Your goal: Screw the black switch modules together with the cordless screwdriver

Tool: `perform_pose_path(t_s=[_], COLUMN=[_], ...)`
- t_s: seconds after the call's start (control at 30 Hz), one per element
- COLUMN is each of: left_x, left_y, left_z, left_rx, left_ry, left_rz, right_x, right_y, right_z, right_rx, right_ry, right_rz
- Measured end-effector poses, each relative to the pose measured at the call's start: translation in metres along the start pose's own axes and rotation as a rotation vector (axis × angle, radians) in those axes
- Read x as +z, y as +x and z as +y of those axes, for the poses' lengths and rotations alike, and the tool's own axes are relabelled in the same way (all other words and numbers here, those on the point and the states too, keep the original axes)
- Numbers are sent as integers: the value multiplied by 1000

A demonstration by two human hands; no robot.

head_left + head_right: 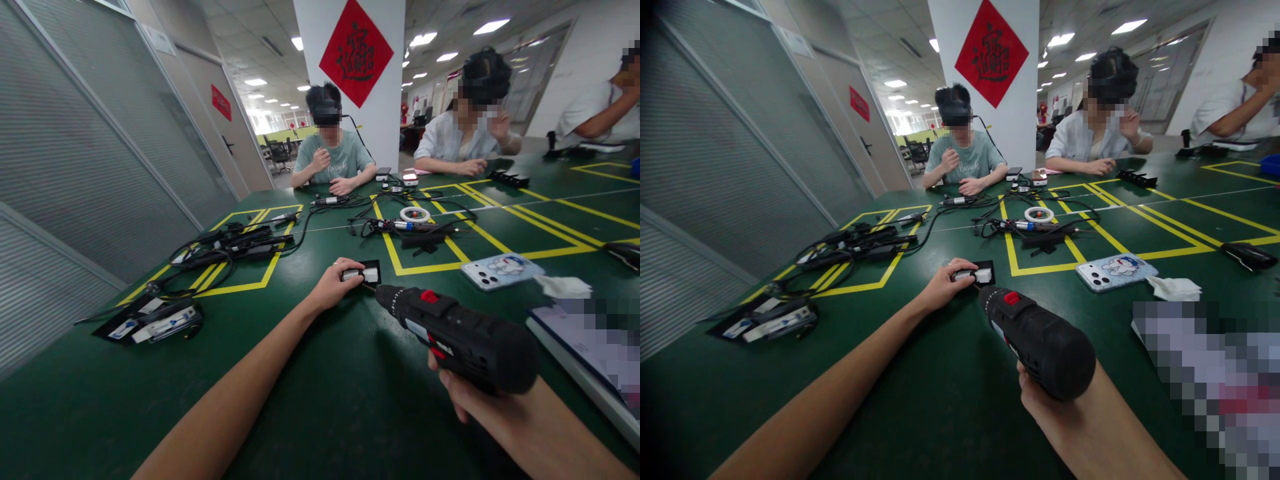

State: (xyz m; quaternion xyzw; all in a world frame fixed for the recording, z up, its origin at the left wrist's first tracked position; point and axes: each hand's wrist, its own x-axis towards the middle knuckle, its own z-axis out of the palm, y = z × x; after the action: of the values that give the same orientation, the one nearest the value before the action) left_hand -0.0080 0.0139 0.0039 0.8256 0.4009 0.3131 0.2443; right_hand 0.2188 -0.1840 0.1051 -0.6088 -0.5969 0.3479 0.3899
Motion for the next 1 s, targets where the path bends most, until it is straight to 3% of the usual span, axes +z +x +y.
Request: perform_pose_path(t_s=[0.37,0.7,1.0], left_x=[-1,-2,-2], left_y=[-1,0,0], left_z=[1,0,1], left_rx=[-2,-9,-10], left_ry=[-2,-20,-30], left_rz=[-1,-20,-21], right_x=[-2,-1,-1], right_y=[-1,-3,-3], right_z=[12,16,15], right_rx=[-3,132,81], right_ry=[-91,-242,-191], right_rz=[-1,-29,-24])
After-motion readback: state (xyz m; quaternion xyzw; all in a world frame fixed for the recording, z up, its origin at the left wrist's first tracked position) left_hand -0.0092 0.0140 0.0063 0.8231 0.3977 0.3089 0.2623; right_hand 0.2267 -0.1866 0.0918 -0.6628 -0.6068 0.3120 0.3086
